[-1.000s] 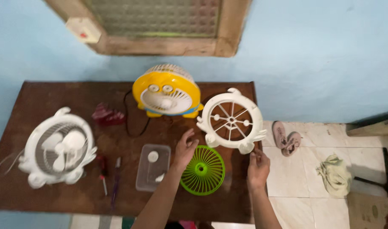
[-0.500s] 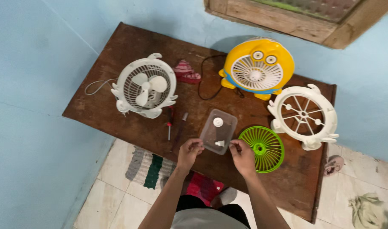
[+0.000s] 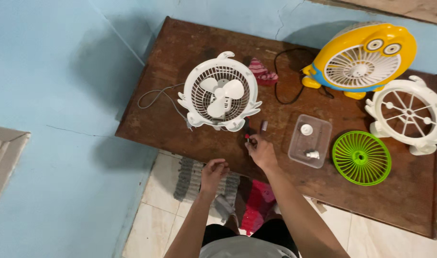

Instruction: The person uses a red-handled screwdriver to remove screws from the back of a white mini fan. They then detach the rear grille and set it aside, leaving the fan blades exposed.

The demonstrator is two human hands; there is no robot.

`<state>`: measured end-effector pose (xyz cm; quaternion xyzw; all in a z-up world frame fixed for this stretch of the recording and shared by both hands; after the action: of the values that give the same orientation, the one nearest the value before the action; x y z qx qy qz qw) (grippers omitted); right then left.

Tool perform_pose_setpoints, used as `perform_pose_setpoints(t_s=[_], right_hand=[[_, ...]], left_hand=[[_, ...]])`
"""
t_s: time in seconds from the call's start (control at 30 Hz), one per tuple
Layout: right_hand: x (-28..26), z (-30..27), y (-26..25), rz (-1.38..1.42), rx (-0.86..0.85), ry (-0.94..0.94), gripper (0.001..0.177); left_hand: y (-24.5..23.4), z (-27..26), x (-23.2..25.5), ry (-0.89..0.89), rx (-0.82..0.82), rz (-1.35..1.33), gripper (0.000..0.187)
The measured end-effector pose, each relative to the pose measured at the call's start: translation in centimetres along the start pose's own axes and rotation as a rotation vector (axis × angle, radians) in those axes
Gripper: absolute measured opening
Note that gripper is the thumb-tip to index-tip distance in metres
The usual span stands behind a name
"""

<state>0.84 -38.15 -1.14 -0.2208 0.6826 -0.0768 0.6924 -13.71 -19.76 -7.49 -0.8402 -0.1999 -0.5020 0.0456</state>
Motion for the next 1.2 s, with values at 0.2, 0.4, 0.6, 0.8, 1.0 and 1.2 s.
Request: perform_pose_setpoints(t_s=[0.2,0.4,0.6,0.8,1.0,1.2], right_hand=[[0.2,1.8,3.4,-0.186,0.048,0.183,0.032],[0.7,2.4,2.5,-0.07,0.095,0.118,0.04],[2.8,1.3,0.8,0.797,0.152,0.405,0.063],[6.1,-0.9,-1.3,1.142,0.036,0.512,0.038],[3.4,-2.7,-1.6,0.913,0.243,0.362,0.025],[-3.2,-5.3,2.3,0.836,0.457,0.478,0.019]], left_hand=[[-2.7,1.2,3.6,-0.013,-0.024,0.032,0.022],[-3.1,2.3,7.3,0.013,0.004,0.039,0.023],[-6.1,5.4,10.4,0.061,0.104,0.038,0.03],[-8.0,8.7,12.5,0.057,-0.001,-0.2,0.047],[-8.0,12.1,13.3,0.024,-0.159,-0.164,0.045],[-8.0,13.1,14.1,-0.083,-0.26,-0.09,0.043]])
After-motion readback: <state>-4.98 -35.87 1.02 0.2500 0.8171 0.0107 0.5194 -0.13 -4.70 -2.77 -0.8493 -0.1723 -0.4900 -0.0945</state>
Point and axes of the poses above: each hand's wrist, its own z-axis towards the middle knuckle, its own y-axis out of the palm, x = y × z, the point moved 2 cm from there along z, towards the middle knuckle, and after that the axes turned 13 degrees about z, right-handed, at the moved point
